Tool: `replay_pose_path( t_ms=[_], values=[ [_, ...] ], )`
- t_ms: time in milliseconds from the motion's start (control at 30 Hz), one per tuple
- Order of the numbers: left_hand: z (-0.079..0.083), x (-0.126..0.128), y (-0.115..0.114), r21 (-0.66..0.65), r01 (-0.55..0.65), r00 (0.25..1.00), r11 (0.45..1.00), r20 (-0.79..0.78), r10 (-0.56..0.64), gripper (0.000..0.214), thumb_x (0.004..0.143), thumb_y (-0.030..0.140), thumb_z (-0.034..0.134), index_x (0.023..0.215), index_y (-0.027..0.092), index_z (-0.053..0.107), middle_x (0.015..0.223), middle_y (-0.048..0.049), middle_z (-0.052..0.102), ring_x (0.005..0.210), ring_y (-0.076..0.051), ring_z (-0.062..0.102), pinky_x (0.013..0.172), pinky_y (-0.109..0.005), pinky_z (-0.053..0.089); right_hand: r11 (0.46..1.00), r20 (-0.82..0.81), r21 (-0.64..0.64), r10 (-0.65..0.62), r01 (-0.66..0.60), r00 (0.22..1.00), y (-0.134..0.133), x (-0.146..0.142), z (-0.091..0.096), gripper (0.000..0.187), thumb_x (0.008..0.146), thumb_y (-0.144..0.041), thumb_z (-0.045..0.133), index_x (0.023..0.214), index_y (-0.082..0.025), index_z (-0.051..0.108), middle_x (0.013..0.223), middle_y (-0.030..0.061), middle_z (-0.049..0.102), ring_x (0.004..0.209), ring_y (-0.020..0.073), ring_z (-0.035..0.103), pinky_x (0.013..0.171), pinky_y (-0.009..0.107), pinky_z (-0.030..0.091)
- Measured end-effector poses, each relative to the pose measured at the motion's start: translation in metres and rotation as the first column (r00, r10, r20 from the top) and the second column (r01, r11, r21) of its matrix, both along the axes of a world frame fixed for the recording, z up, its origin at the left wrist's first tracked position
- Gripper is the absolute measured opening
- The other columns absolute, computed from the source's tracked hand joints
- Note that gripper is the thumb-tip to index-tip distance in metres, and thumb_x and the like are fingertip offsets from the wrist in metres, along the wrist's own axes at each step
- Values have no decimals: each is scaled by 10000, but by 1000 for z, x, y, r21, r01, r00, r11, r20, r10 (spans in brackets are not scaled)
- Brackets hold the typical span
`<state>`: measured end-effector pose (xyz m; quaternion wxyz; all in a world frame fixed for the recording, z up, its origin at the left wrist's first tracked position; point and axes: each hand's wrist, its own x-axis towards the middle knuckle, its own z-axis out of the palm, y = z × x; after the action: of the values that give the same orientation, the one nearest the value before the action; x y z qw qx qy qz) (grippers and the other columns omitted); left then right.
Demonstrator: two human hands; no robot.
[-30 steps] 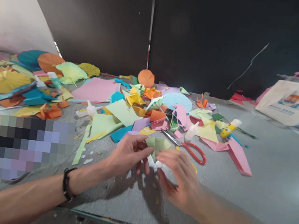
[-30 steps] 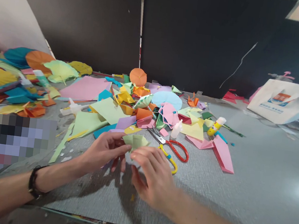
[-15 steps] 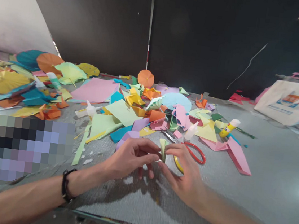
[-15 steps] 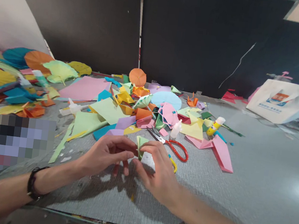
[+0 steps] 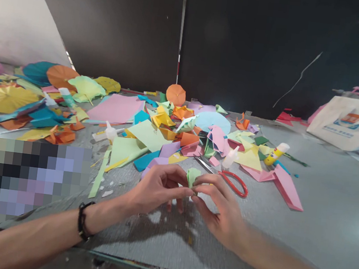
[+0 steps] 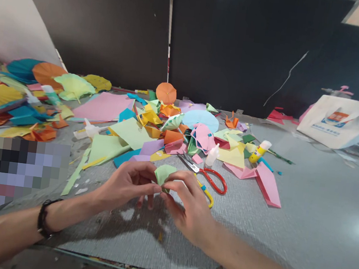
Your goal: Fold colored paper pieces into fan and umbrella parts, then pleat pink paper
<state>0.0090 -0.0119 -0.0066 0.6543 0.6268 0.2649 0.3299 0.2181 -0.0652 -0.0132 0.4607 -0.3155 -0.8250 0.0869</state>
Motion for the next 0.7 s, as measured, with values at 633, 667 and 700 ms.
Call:
replay_pose_path(
  t_ms=[633, 667, 700],
  values=[
    [-3, 0, -7, 538, -63, 960, 840, -198, 199, 113, 949, 233, 650, 905, 137, 688, 636, -8, 694, 553, -129, 709, 489, -171, 489, 933, -259, -316, -260, 173, 930, 1, -4, -9, 172, 959, -336, 722, 1029, -242, 596, 1008, 31, 627, 928, 217, 631, 834, 360, 521],
    [-3, 0, -7, 543, -65, 958, 837, -201, 205, 109, 946, 230, 650, 905, 138, 691, 640, -8, 695, 552, -128, 709, 493, -172, 493, 933, -267, -321, -254, 163, 930, 2, -4, -8, 149, 974, -336, 703, 955, -234, 596, 962, 25, 618, 897, 207, 616, 818, 349, 510],
    [-3, 0, -7, 521, -77, 958, 850, -198, 208, 113, 948, 240, 650, 911, 140, 687, 638, -5, 690, 544, -129, 708, 485, -172, 495, 932, -281, -327, -251, 153, 926, 3, -3, -6, 164, 986, -333, 684, 904, -228, 589, 932, 21, 609, 878, 200, 601, 805, 340, 501]
  ],
)
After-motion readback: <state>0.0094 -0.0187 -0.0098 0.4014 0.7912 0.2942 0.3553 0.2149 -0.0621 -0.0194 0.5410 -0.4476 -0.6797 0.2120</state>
